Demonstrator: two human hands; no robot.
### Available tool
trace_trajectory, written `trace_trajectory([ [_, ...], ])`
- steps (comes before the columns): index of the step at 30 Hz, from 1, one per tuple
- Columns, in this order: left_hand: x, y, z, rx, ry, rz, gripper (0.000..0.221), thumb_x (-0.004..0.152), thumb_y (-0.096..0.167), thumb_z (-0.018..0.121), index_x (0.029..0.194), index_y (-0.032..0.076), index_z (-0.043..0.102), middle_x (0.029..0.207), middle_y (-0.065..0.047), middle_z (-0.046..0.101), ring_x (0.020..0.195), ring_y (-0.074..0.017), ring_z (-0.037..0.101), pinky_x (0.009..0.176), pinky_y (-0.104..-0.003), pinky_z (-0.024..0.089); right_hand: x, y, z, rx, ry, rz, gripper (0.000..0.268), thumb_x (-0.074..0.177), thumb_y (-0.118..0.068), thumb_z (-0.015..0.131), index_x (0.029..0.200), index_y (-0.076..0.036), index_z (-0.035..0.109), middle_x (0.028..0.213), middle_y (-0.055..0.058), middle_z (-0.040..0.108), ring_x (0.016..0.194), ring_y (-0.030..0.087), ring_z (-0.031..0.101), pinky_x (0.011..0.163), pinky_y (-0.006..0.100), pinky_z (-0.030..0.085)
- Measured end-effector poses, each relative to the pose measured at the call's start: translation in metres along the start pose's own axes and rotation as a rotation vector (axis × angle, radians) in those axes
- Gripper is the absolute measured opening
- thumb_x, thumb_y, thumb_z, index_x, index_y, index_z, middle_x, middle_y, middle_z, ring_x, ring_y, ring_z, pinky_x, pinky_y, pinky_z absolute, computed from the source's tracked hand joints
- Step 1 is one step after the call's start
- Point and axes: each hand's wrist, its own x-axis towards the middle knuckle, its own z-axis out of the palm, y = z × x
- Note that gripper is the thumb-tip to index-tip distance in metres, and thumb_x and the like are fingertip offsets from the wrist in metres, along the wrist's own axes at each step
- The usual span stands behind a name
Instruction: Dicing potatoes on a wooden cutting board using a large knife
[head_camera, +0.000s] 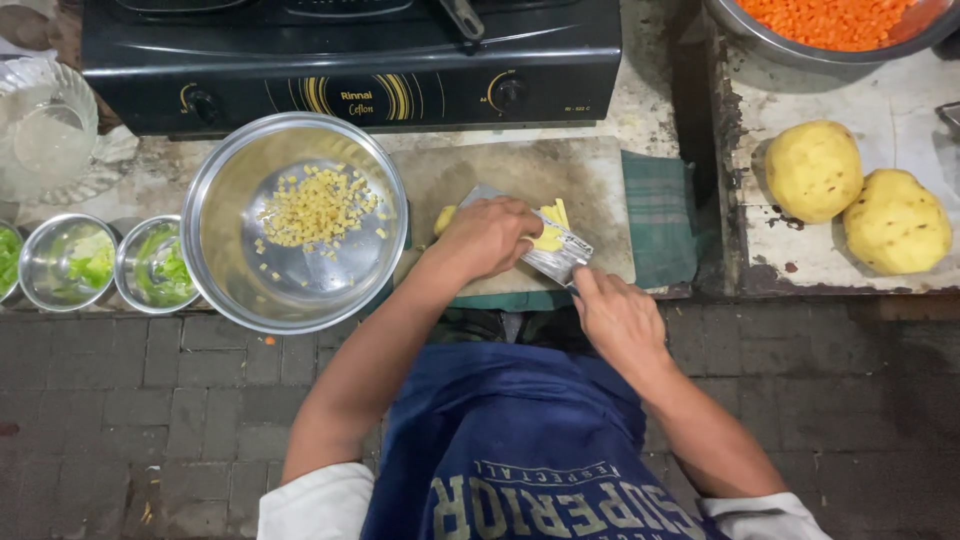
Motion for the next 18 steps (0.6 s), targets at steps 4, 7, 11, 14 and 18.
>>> trace_trajectory([
  [4,0.004,-0.002,-0.003,0.073,-0.046,-0.064,0.034,0.078,0.031,0.073,0.110,0.022,0.067,0.095,-0.008,0.068,0.096,-0.0348,0.067,0.081,-0.049,0.053,-0.011,0.002,0.003,0.037,-0.040,0.005,0.023,0.084,-0.034,0.064,0.093,-0.016,0.053,0.076,0.004,0.059,0.079,0.026,0.067,0.065,0.041,0.056],
  [7,0.001,0.004,-0.017,-0.004,-0.082,-0.127,0.049,0.074,0.030,0.076,0.119,0.016,0.063,0.092,-0.015,0.069,0.092,-0.0388,0.069,0.083,-0.049,0.056,-0.017,-0.002,-0.010,0.012,-0.103,0.036,0.022,0.085,-0.036,0.062,0.096,-0.020,0.052,0.081,0.001,0.060,0.081,0.023,0.067,0.069,0.039,0.057],
  [11,-0.009,-0.002,-0.017,0.016,-0.041,-0.190,0.042,0.069,0.037,0.077,0.103,0.013,0.068,0.084,-0.013,0.068,0.084,-0.0374,0.070,0.076,-0.047,0.058,-0.024,-0.006,-0.022,0.070,-0.186,0.095,0.021,0.089,-0.036,0.058,0.101,-0.020,0.052,0.086,0.002,0.062,0.083,0.026,0.068,0.069,0.042,0.058],
  [14,-0.020,-0.011,-0.013,0.007,0.003,-0.241,0.035,0.069,0.040,0.076,0.090,0.013,0.070,0.080,-0.012,0.067,0.079,-0.0366,0.070,0.071,-0.045,0.058,-0.028,-0.006,-0.031,0.079,-0.243,0.122,0.022,0.090,-0.038,0.057,0.104,-0.021,0.052,0.088,0.003,0.064,0.082,0.027,0.069,0.070,0.044,0.058],
  [18,-0.031,-0.016,-0.008,-0.091,0.036,-0.315,0.034,0.070,0.038,0.076,0.091,0.012,0.073,0.080,-0.014,0.067,0.079,-0.0381,0.070,0.069,-0.046,0.057,-0.033,-0.002,-0.060,0.061,-0.360,0.152,0.023,0.088,-0.041,0.057,0.103,-0.025,0.052,0.086,0.002,0.065,0.078,0.027,0.071,0.068,0.044,0.059],
])
